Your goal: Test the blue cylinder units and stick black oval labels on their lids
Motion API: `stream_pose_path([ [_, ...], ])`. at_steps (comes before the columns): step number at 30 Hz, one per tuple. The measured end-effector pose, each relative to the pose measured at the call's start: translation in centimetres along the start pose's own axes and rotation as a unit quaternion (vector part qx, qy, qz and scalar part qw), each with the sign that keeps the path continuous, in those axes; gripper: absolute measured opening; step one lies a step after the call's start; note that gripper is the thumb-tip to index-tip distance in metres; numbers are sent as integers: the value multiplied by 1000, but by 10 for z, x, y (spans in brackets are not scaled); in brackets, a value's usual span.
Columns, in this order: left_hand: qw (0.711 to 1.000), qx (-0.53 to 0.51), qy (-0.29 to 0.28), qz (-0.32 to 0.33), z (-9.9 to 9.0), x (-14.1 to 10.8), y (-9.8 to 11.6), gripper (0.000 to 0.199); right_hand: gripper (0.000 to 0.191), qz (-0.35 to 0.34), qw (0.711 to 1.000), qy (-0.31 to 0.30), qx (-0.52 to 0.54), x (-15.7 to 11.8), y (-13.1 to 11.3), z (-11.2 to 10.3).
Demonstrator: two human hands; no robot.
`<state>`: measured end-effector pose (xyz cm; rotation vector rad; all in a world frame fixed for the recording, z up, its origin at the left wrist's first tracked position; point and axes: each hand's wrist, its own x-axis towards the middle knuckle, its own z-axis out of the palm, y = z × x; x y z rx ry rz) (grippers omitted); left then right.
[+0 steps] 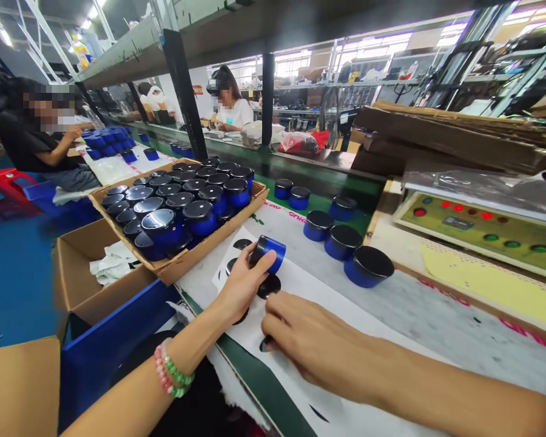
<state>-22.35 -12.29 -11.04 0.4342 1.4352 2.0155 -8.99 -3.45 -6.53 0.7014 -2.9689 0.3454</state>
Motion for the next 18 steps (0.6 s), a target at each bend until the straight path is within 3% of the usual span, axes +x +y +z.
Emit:
stream_pose_path([
  [3,994,99,-7,49,4,-12,2,59,23,3,998,70,-3,-28,-10,-18],
  [5,965,236,-61,97,9,-26,2,69,17,61,983,155,71,-47,-10,-31],
  [7,919,352,-133,122,14,-40,-2,72,11,136,950,241,146,-60,-4,-39],
  [9,896,397,-166,111,18,-49,-9,75,7,209,909,284,223,-67,6,-40],
  [14,890,423,-158,66,19,-52,-20,82,24,363,785,262,428,-63,26,-24],
  [18,892,414,-167,71,19,-51,-19,71,33,402,733,206,509,-60,33,-15],
])
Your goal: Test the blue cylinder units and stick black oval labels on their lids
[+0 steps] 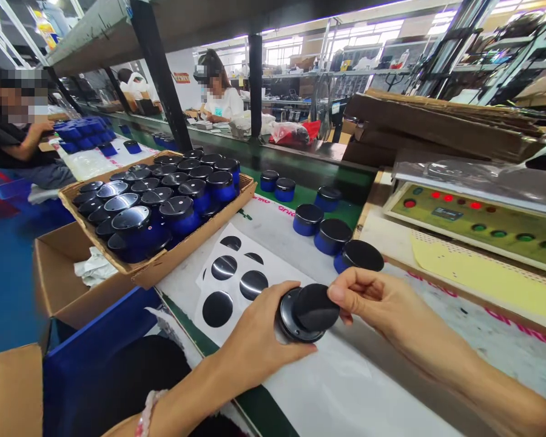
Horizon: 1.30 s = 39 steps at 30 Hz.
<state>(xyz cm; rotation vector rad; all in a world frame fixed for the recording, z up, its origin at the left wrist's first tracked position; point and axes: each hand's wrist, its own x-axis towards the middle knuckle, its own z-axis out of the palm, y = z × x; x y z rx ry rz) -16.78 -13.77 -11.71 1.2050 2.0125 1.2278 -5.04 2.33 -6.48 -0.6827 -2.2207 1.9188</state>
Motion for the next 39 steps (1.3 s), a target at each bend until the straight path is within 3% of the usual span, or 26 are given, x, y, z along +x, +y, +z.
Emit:
stream_pose_path([
  [13,999,12,20,46,2,0,-1,69,39,37,998,-26,46,5,8,16],
  [39,996,39,36,73,3,-1,-4,69,35,-57,993,33,-97,3,15,21],
])
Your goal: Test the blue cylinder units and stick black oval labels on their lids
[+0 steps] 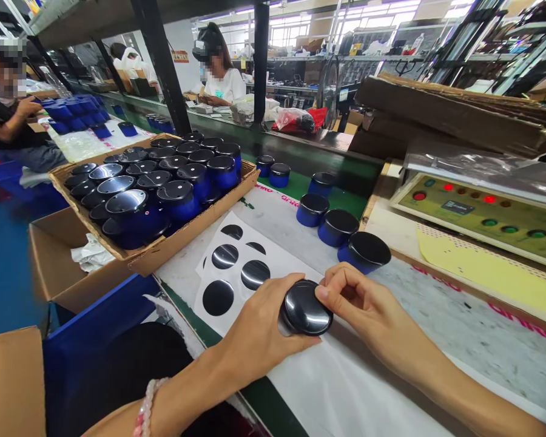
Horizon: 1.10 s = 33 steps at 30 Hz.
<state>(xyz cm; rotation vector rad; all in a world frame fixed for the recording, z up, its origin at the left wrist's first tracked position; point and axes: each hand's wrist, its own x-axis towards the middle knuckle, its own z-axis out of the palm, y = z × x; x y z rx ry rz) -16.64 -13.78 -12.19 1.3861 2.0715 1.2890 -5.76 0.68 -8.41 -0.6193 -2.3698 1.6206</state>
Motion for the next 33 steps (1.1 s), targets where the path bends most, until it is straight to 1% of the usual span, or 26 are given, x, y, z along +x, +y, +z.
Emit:
stream_pose_path([
  [4,1000,1,-5,-7,-1,1,1,70,34,6,1000,-14,24,1,0,0],
  [9,1000,-2,-9,4,-2,0,2,69,33,17,998,-35,42,2,-1,-3],
  [16,1000,2,4,27,0,-2,1,67,32,-3,1000,-20,15,-1,1,0],
  [23,998,17,26,49,1,-2,3,63,28,-32,999,-11,30,-3,5,2],
  [28,998,27,27,59,1,-3,4,62,28,-42,998,-14,34,-6,6,2],
  [33,997,31,27,64,2,-5,3,62,26,-48,999,-5,14,-7,7,1],
])
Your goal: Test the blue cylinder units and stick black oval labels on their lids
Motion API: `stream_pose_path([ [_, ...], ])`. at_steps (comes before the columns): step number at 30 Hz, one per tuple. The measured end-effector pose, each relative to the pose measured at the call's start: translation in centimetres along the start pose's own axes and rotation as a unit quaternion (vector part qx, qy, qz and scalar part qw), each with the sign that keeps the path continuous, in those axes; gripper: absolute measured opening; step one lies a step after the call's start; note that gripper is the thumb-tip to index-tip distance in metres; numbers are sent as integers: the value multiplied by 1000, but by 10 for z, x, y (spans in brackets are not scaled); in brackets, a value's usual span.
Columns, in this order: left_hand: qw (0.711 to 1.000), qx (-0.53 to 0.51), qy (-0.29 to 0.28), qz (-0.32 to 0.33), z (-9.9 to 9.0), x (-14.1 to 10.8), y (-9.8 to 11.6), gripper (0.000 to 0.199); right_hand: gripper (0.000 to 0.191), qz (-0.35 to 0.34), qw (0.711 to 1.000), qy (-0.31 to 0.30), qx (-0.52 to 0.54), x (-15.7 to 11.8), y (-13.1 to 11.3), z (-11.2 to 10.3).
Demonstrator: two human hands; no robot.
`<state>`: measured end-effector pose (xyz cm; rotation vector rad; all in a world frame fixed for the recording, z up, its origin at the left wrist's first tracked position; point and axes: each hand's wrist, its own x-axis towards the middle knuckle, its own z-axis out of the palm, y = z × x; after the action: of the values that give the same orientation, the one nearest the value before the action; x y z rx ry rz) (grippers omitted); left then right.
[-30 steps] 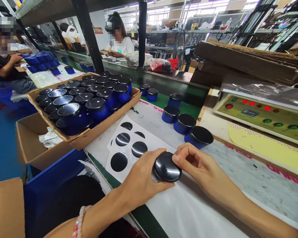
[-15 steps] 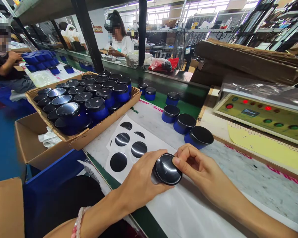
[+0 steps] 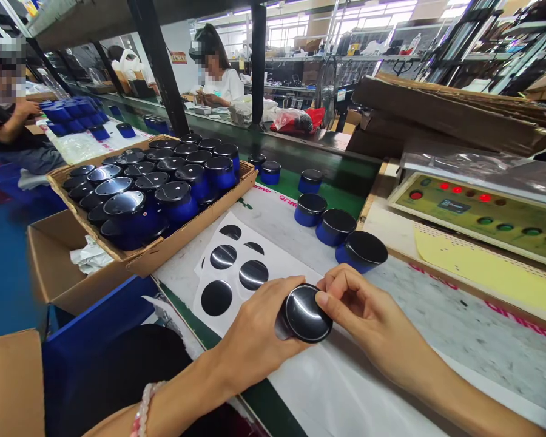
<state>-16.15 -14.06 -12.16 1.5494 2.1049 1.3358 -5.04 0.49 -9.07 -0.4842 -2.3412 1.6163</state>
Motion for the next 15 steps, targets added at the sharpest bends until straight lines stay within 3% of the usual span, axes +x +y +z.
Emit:
stream_pose_path([
  [8,999,19,3,39,-2,-2,-6,66,28,-9,1000,3,12,2,3,-1],
  [11,996,38,-26,76,-2,-3,-10,65,21,-45,999,3,-18,1,4,-10],
  [13,996,45,-57,58,-3,-3,-11,66,54,-99,987,-86,-97,-1,2,-16],
  [15,996,34,-79,12,-2,-3,-11,83,81,-142,948,-190,-212,-4,-1,-18],
])
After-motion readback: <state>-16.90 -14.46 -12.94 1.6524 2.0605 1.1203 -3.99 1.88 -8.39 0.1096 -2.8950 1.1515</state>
